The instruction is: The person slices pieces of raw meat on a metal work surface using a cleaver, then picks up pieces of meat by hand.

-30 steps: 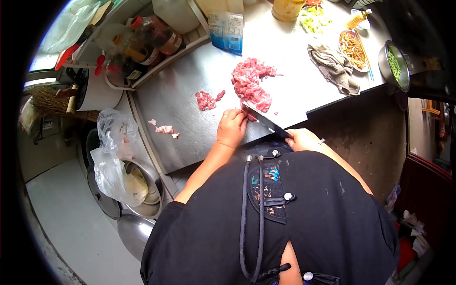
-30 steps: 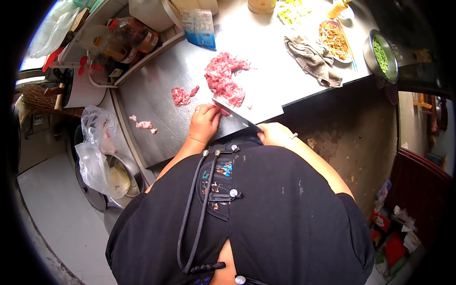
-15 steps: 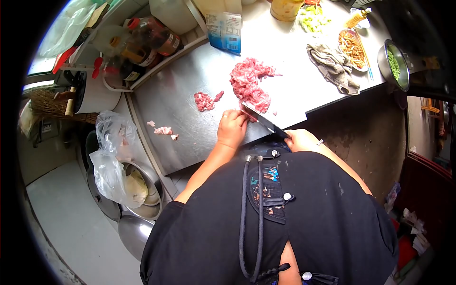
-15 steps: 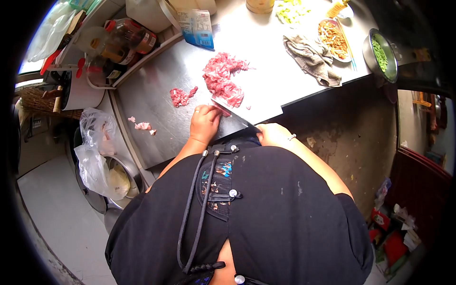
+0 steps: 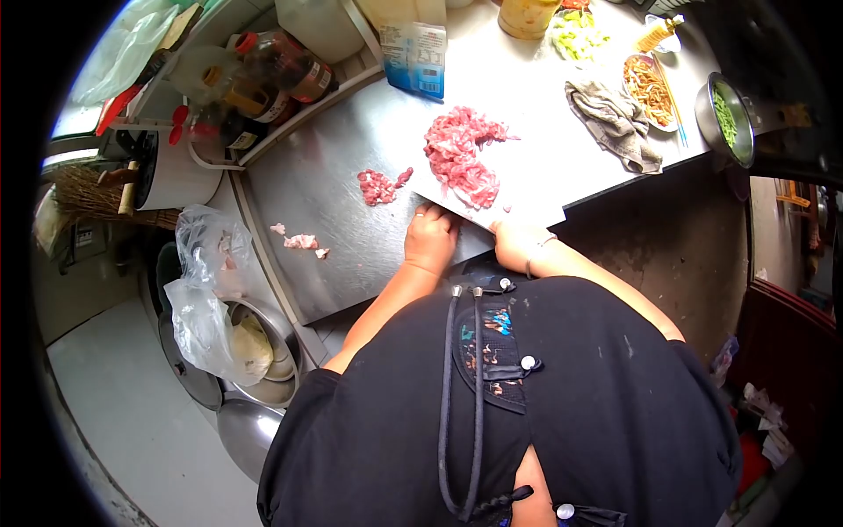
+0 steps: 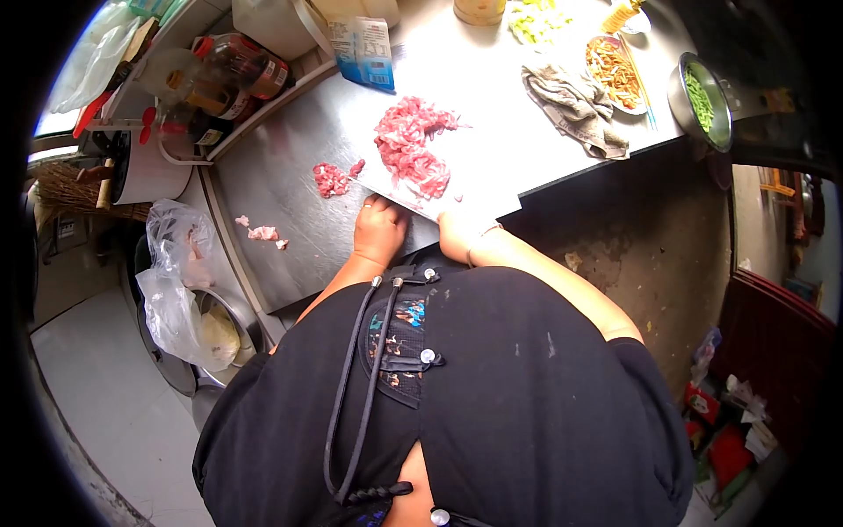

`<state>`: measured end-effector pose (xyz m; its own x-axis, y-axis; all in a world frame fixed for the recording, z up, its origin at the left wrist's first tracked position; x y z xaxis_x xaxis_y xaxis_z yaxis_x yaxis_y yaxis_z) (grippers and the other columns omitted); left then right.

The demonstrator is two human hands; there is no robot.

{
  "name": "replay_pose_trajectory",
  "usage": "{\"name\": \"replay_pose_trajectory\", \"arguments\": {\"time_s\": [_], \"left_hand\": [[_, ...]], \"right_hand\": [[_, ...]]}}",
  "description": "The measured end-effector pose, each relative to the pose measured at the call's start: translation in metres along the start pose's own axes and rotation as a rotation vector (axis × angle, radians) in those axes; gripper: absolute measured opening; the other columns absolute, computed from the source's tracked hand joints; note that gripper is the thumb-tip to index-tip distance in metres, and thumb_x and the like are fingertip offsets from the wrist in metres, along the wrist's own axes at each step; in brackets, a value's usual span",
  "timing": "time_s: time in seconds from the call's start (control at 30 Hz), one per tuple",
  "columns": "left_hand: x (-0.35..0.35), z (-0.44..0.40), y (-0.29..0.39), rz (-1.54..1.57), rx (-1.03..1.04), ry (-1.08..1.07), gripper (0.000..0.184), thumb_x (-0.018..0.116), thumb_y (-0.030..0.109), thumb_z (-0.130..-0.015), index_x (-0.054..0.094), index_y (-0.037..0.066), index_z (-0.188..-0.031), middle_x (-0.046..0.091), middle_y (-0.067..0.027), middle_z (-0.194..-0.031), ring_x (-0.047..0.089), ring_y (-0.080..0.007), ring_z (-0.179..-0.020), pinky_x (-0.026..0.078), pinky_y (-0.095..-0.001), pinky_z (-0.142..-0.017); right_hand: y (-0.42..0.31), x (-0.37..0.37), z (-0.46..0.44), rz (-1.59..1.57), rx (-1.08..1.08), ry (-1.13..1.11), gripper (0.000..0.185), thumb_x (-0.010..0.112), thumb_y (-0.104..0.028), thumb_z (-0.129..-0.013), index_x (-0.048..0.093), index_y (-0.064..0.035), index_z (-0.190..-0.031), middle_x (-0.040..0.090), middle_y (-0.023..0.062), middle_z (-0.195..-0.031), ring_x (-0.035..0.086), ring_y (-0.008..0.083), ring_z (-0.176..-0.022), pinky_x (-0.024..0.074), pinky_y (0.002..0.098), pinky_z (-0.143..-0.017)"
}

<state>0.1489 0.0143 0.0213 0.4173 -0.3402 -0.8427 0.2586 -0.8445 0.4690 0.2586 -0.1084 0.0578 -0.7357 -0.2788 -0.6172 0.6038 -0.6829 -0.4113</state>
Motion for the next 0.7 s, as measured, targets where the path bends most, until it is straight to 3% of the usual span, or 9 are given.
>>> {"name": "replay_pose_trajectory", "arguments": {"time_s": [0.17, 0.4, 0.5, 0.7], "left_hand": [[0.002, 0.001, -0.001, -0.052, 0.003, 0.004, 0.013, 0.067, 0.011, -0.065, 0.067, 0.007, -0.078, 0.062, -0.0085, -0.087, 0.056, -0.0294, -0.089, 0.049, -0.0366, -0.077], [-0.003, 0.001, 0.000, 0.044, -0.031, 0.050, 0.010, 0.068, 0.010, -0.066, 0.068, 0.009, -0.076, 0.062, -0.0070, -0.084, 0.057, -0.0280, -0.086, 0.049, -0.0365, -0.075], [-0.006, 0.001, 0.001, 0.109, -0.001, 0.098, 0.009, 0.069, 0.008, -0.067, 0.068, 0.009, -0.076, 0.062, -0.0058, -0.084, 0.057, -0.0266, -0.085, 0.048, -0.0357, -0.075], [-0.007, 0.005, 0.000, 0.114, -0.012, 0.072, 0.013, 0.068, 0.010, -0.069, 0.067, 0.009, -0.081, 0.061, -0.0052, -0.087, 0.056, -0.0260, -0.087, 0.049, -0.0348, -0.075]], "right_hand": [[0.008, 0.009, 0.006, 0.066, -0.089, 0.102, 0.029, 0.045, -0.008, -0.081, 0.061, -0.0010, -0.103, 0.064, 0.0236, -0.091, 0.062, 0.0358, -0.088, 0.0482, 0.0423, -0.079], [0.046, 0.005, 0.035, 0.059, -0.023, 0.023, 0.024, 0.049, -0.009, -0.082, 0.061, -0.0023, -0.101, 0.062, 0.0251, -0.084, 0.061, 0.0394, -0.084, 0.0479, 0.0435, -0.077], [0.041, -0.009, 0.043, -0.148, -0.033, 0.079, 0.023, 0.050, -0.016, -0.085, 0.060, 0.0016, -0.095, 0.062, 0.0257, -0.086, 0.060, 0.0395, -0.087, 0.0474, 0.0443, -0.077], [0.021, -0.007, 0.041, -0.036, -0.059, 0.065, 0.023, 0.049, -0.014, -0.084, 0.062, -0.0001, -0.096, 0.062, 0.0249, -0.084, 0.062, 0.0383, -0.083, 0.0480, 0.0445, -0.076]]}}
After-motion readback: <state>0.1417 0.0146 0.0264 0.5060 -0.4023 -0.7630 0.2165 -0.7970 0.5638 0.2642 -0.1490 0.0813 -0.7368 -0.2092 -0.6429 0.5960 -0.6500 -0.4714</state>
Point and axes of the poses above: each hand's wrist, its own z-axis away from the middle knuckle, its own x-axis out of the palm, y = z × x, the point moved 3 cm from there along -z, towards the middle knuckle
